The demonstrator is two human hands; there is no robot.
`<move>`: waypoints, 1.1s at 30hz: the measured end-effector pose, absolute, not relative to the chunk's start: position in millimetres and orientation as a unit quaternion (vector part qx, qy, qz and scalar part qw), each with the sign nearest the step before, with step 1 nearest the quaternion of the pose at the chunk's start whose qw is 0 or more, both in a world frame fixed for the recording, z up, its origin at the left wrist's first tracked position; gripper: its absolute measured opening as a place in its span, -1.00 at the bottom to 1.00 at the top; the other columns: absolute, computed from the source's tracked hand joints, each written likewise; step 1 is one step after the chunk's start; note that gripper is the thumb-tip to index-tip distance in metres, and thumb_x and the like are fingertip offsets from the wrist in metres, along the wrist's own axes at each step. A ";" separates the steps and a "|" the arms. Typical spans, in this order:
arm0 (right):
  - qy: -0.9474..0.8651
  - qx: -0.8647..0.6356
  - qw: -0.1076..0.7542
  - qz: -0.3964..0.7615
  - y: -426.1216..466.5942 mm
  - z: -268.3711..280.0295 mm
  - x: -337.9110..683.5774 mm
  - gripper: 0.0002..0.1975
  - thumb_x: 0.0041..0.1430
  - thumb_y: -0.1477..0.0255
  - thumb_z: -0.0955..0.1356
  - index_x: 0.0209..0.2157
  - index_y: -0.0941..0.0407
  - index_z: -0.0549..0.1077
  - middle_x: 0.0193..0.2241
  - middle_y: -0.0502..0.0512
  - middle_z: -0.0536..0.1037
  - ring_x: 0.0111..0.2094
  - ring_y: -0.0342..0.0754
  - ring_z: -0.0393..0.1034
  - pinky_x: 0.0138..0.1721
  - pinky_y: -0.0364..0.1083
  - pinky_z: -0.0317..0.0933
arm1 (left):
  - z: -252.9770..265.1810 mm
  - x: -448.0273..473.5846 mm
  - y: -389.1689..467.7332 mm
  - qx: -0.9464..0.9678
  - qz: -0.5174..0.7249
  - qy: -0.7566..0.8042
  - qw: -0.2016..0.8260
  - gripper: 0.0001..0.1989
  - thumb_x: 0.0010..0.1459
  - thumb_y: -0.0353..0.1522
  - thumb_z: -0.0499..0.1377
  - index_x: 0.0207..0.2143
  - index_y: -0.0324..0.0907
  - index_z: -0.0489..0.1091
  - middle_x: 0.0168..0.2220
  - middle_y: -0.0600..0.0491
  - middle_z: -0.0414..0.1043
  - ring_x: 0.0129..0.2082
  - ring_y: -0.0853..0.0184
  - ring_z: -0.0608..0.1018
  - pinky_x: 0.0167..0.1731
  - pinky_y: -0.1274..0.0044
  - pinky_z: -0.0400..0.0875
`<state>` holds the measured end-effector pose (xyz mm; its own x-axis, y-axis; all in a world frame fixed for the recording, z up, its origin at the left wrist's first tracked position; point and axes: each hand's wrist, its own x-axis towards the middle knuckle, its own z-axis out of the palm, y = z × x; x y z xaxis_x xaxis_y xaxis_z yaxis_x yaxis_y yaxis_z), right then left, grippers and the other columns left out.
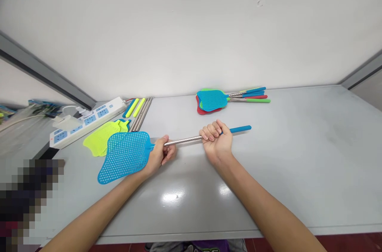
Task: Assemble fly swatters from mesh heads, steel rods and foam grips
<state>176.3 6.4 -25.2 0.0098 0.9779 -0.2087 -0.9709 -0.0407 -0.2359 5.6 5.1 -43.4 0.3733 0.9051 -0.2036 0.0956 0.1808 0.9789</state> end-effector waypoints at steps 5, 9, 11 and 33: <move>-0.009 -0.153 0.673 0.724 10.1 -26.2 180.2 -0.65 0.05 0.52 0.15 -0.69 0.12 -0.14 -0.79 -0.16 -0.11 -0.77 -0.26 -0.13 -0.71 -0.23 -0.01 | -38.9 9.1 3.2 0.555 0.320 0.481 0.599 -0.46 0.06 -0.10 -0.21 -0.86 -0.17 0.09 -0.93 0.17 -0.10 -0.86 0.51 0.03 -0.77 0.59 -0.12; -0.012 -0.153 0.667 0.729 10.9 -27.2 181.4 -0.65 0.05 0.51 0.15 -0.69 0.12 -0.14 -0.79 -0.16 -0.10 -0.77 -0.26 -0.12 -0.70 -0.23 0.00 | -37.4 10.2 3.0 0.551 0.323 0.486 0.597 -0.45 0.04 -0.08 -0.21 -0.86 -0.17 0.09 -0.94 0.17 -0.10 -0.87 0.51 0.04 -0.77 0.60 -0.11; -0.012 -0.154 0.667 0.729 10.9 -27.4 181.9 -0.65 0.05 0.51 0.15 -0.69 0.12 -0.14 -0.79 -0.16 -0.10 -0.76 -0.26 -0.12 -0.70 -0.23 0.00 | -38.8 9.9 3.6 0.544 0.325 0.485 0.602 -0.45 0.04 -0.07 -0.20 -0.85 -0.17 0.10 -0.94 0.18 -0.10 -0.87 0.51 0.05 -0.78 0.60 -0.10; 0.064 -0.132 0.652 0.744 13.5 -31.0 182.3 -0.67 0.01 0.53 0.17 -0.66 0.11 -0.14 -0.77 -0.16 -0.10 -0.75 -0.25 -0.14 -0.69 -0.22 -0.03 | -39.1 11.1 3.5 0.518 0.339 0.495 0.610 -0.46 -0.02 -0.02 -0.13 -0.85 -0.19 0.10 -0.95 0.20 -0.09 -0.90 0.53 0.06 -0.81 0.62 -0.03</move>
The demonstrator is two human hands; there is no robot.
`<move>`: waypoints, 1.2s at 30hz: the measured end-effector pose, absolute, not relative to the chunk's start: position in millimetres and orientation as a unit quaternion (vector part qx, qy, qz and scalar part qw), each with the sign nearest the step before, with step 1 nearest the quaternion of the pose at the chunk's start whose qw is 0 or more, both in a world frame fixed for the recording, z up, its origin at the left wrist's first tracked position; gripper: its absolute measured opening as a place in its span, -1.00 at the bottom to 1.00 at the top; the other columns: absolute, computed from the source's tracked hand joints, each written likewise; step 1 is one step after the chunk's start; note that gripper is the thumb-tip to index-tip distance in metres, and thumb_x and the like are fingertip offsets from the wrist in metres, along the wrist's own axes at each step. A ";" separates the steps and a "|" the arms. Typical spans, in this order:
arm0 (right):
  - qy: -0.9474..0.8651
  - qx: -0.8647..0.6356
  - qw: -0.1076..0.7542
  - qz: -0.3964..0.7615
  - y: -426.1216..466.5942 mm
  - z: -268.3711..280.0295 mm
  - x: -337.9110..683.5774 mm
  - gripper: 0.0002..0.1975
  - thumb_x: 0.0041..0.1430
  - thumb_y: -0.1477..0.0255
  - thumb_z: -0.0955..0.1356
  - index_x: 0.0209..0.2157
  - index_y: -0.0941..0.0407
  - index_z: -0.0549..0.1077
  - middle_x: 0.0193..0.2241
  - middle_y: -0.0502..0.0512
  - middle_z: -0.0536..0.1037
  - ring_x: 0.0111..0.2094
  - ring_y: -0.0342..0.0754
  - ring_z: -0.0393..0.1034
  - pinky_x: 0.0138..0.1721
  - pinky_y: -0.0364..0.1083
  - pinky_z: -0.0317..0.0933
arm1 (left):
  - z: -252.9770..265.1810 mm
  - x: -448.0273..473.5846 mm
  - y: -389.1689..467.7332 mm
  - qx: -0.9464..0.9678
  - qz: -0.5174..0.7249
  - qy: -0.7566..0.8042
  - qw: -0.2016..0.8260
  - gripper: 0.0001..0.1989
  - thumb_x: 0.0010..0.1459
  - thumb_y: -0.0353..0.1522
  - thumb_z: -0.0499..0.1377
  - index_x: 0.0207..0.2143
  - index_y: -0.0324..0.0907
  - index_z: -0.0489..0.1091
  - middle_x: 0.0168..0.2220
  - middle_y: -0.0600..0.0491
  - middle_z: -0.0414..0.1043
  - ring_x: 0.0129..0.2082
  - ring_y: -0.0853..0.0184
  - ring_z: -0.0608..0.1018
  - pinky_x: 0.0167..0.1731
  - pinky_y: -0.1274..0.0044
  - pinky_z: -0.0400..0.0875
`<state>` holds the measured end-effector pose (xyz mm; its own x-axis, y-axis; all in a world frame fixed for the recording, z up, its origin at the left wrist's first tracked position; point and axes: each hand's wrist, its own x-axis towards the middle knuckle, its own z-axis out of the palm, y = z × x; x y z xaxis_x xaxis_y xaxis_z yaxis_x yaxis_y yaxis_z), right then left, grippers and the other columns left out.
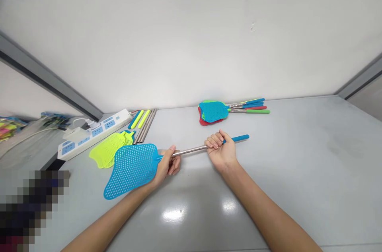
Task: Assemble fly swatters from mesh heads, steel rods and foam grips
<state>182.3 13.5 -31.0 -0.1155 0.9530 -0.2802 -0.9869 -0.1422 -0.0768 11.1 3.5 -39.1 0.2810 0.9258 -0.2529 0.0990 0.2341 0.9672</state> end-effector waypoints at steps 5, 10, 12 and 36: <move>0.076 -0.137 0.650 0.744 12.8 -32.9 181.3 -0.67 0.01 0.55 0.17 -0.66 0.11 -0.15 -0.77 -0.16 -0.09 -0.75 -0.25 -0.13 -0.69 -0.22 -0.02 | -41.0 10.9 3.8 0.518 0.345 0.477 0.620 -0.47 -0.03 -0.02 -0.13 -0.85 -0.19 0.11 -0.95 0.21 -0.11 -0.90 0.53 0.06 -0.81 0.62 -0.02; 0.053 -0.137 0.646 0.749 15.4 -33.8 181.4 -0.67 0.02 0.54 0.17 -0.66 0.11 -0.14 -0.77 -0.16 -0.07 -0.75 -0.26 -0.10 -0.69 -0.22 0.00 | -41.5 12.5 3.5 0.513 0.351 0.480 0.619 -0.47 -0.04 -0.02 -0.12 -0.86 -0.18 0.10 -0.95 0.21 -0.11 -0.90 0.54 0.04 -0.82 0.63 -0.03; 0.046 -0.140 0.645 0.749 15.9 -34.1 181.7 -0.67 0.02 0.54 0.17 -0.67 0.11 -0.13 -0.77 -0.16 -0.07 -0.75 -0.26 -0.09 -0.69 -0.22 0.00 | -42.0 12.5 3.3 0.514 0.354 0.478 0.619 -0.47 -0.03 -0.03 -0.12 -0.86 -0.18 0.10 -0.95 0.21 -0.12 -0.90 0.54 0.04 -0.81 0.63 -0.02; 0.071 -0.156 0.642 0.747 16.2 -33.9 182.2 -0.68 0.01 0.56 0.16 -0.66 0.11 -0.14 -0.76 -0.16 -0.09 -0.75 -0.25 -0.11 -0.69 -0.22 -0.01 | -40.9 10.0 2.6 0.523 0.351 0.477 0.613 -0.47 0.03 -0.07 -0.14 -0.83 -0.19 0.14 -0.94 0.20 -0.08 -0.89 0.53 0.06 -0.79 0.62 -0.01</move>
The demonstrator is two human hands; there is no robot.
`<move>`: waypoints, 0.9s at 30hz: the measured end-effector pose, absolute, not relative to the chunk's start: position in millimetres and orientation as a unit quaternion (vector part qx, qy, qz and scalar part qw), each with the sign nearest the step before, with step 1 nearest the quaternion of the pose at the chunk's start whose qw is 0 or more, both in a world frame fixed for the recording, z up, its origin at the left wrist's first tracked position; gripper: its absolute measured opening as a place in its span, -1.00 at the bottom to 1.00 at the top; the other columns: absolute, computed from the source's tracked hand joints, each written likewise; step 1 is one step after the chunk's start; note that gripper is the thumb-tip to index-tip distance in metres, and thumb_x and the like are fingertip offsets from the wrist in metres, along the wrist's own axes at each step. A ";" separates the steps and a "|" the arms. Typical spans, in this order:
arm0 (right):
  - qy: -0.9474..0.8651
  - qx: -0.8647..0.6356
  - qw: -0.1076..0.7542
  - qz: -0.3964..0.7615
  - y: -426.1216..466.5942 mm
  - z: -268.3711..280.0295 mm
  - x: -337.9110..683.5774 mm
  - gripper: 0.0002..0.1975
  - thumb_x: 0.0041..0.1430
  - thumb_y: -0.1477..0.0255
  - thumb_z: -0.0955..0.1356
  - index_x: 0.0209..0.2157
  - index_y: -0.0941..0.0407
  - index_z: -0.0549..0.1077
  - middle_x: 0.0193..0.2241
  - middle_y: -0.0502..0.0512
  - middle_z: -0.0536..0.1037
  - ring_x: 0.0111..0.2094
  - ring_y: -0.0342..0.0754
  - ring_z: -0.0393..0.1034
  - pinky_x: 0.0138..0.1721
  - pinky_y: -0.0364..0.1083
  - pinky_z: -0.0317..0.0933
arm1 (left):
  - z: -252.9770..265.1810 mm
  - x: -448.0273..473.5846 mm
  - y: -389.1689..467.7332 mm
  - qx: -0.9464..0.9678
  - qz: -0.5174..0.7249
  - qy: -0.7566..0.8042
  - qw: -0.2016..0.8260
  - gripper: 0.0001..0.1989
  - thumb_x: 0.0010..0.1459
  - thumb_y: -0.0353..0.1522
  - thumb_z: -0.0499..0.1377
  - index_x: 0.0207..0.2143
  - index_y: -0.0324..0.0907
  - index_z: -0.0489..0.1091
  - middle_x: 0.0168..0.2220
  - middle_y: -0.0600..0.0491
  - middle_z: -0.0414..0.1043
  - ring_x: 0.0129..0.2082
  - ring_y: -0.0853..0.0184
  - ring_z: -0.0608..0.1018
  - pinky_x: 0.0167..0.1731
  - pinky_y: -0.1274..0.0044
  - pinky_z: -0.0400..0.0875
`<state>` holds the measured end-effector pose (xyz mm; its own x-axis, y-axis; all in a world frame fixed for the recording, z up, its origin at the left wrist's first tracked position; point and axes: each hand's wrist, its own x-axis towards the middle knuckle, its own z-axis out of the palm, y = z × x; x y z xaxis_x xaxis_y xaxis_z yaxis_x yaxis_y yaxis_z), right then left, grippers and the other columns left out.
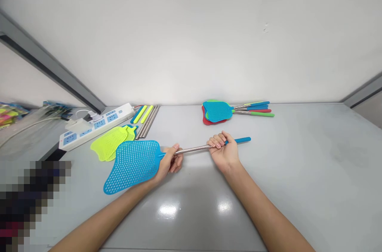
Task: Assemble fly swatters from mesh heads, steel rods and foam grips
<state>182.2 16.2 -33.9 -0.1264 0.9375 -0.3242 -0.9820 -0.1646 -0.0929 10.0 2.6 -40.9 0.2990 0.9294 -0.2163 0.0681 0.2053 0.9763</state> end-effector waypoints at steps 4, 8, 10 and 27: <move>0.060 -0.158 0.643 0.747 16.2 -34.2 182.5 -0.69 0.01 0.56 0.16 -0.66 0.11 -0.13 -0.76 -0.16 -0.08 -0.75 -0.25 -0.10 -0.68 -0.22 0.01 | -42.5 8.3 3.0 0.517 0.365 0.459 0.623 -0.49 0.06 -0.09 -0.13 -0.79 -0.21 0.16 -0.92 0.22 -0.06 -0.87 0.54 0.09 -0.78 0.64 0.02; 0.054 -0.158 0.645 0.746 16.1 -34.2 183.0 -0.70 0.02 0.55 0.15 -0.66 0.11 -0.12 -0.75 -0.15 -0.07 -0.74 -0.26 -0.08 -0.68 -0.23 0.02 | -41.2 8.8 3.5 0.494 0.392 0.443 0.638 -0.55 0.06 -0.09 -0.10 -0.71 -0.22 0.18 -0.90 0.24 -0.03 -0.87 0.55 0.07 -0.78 0.65 0.06; 0.048 -0.161 0.645 0.745 16.0 -34.2 183.1 -0.70 0.03 0.55 0.15 -0.66 0.11 -0.11 -0.75 -0.15 -0.07 -0.73 -0.25 -0.07 -0.67 -0.23 0.03 | -40.9 9.5 3.9 0.481 0.404 0.434 0.646 -0.56 0.05 -0.09 -0.09 -0.70 -0.21 0.17 -0.90 0.25 -0.04 -0.88 0.56 0.05 -0.78 0.64 0.09; 0.011 -0.171 0.638 0.751 16.9 -36.2 180.8 -0.69 0.05 0.54 0.15 -0.68 0.13 -0.08 -0.74 -0.14 -0.06 -0.72 -0.26 -0.04 -0.66 -0.24 0.05 | -45.2 9.6 1.9 0.484 0.468 0.473 0.568 -0.50 0.10 -0.10 -0.18 -0.74 -0.21 0.17 -0.90 0.21 -0.03 -0.85 0.53 0.09 -0.75 0.62 0.03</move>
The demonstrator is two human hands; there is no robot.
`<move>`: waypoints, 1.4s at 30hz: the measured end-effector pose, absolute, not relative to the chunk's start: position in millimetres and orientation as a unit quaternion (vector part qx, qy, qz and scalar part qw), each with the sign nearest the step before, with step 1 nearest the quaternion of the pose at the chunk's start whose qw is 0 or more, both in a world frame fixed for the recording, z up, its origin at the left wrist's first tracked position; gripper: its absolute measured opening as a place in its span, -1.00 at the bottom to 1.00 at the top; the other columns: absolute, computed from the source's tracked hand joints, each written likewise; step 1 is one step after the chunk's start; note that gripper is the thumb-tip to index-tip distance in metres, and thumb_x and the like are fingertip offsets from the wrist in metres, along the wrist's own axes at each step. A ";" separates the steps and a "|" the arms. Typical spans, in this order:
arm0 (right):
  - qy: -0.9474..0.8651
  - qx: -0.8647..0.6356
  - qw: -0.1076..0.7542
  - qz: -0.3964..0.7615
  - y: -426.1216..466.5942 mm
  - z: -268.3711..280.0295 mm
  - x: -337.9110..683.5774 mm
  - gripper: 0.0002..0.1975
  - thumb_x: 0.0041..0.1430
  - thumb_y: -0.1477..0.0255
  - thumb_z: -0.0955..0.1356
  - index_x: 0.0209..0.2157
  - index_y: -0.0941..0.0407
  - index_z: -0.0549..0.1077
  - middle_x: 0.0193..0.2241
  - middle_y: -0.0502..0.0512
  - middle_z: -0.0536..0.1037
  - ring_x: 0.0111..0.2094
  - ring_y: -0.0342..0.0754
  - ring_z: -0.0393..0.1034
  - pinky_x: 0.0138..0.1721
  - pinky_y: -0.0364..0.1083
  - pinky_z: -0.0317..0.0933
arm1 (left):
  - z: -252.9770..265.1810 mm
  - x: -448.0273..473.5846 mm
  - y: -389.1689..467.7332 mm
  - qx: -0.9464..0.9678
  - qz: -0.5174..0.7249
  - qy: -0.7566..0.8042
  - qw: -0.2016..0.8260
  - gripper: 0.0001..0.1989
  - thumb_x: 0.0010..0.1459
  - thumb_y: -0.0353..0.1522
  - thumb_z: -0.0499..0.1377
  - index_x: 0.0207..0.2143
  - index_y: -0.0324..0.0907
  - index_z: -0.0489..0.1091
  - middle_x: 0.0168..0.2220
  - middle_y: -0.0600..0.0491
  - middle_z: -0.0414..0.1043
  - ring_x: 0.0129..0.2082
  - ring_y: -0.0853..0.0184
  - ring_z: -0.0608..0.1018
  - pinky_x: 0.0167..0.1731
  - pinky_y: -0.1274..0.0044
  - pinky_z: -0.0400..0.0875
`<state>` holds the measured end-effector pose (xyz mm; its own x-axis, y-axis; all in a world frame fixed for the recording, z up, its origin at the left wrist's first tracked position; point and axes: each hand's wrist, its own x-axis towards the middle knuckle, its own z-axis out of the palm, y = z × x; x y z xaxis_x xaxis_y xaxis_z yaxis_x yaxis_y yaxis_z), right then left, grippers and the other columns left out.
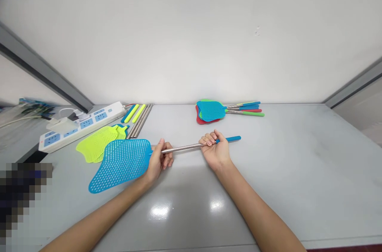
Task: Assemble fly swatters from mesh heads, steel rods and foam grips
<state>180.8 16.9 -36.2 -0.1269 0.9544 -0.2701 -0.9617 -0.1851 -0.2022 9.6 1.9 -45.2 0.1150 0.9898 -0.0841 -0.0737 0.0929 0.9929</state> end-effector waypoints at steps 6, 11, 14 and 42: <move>0.024 -0.156 0.641 0.751 17.7 -36.4 182.5 -0.69 0.05 0.52 0.15 -0.68 0.12 -0.08 -0.73 -0.14 -0.06 -0.72 -0.25 -0.04 -0.66 -0.24 0.05 | -41.8 9.5 4.3 0.528 0.425 0.463 0.570 -0.53 0.09 -0.14 -0.15 -0.74 -0.21 0.19 -0.92 0.18 0.02 -0.85 0.51 0.13 -0.73 0.61 0.06; 0.011 -0.165 0.642 0.749 17.5 -35.1 181.8 -0.69 0.06 0.53 0.15 -0.68 0.13 -0.08 -0.72 -0.14 -0.08 -0.72 -0.27 -0.05 -0.66 -0.25 0.04 | -41.3 8.7 6.3 0.533 0.405 0.472 0.573 -0.53 0.05 -0.11 -0.13 -0.74 -0.21 0.19 -0.93 0.17 0.02 -0.86 0.49 0.15 -0.75 0.61 0.06; 0.012 -0.166 0.638 0.752 17.8 -35.1 182.1 -0.69 0.05 0.54 0.15 -0.68 0.12 -0.08 -0.73 -0.14 -0.08 -0.72 -0.27 -0.04 -0.66 -0.25 0.04 | -42.4 7.5 7.6 0.532 0.394 0.463 0.590 -0.54 0.02 -0.09 -0.11 -0.74 -0.21 0.19 -0.93 0.17 0.03 -0.86 0.49 0.16 -0.76 0.61 0.07; 0.012 -0.209 0.738 0.641 2.4 -27.5 168.0 -0.66 0.03 0.52 0.16 -0.71 0.12 -0.13 -0.80 -0.19 -0.17 -0.80 -0.28 -0.26 -0.80 -0.24 -0.17 | -40.8 17.0 -4.0 0.421 0.347 0.368 0.753 -0.58 0.04 -0.14 -0.12 -0.76 -0.15 -0.08 -0.90 0.25 -0.12 -0.89 0.58 -0.11 -0.86 0.67 -0.13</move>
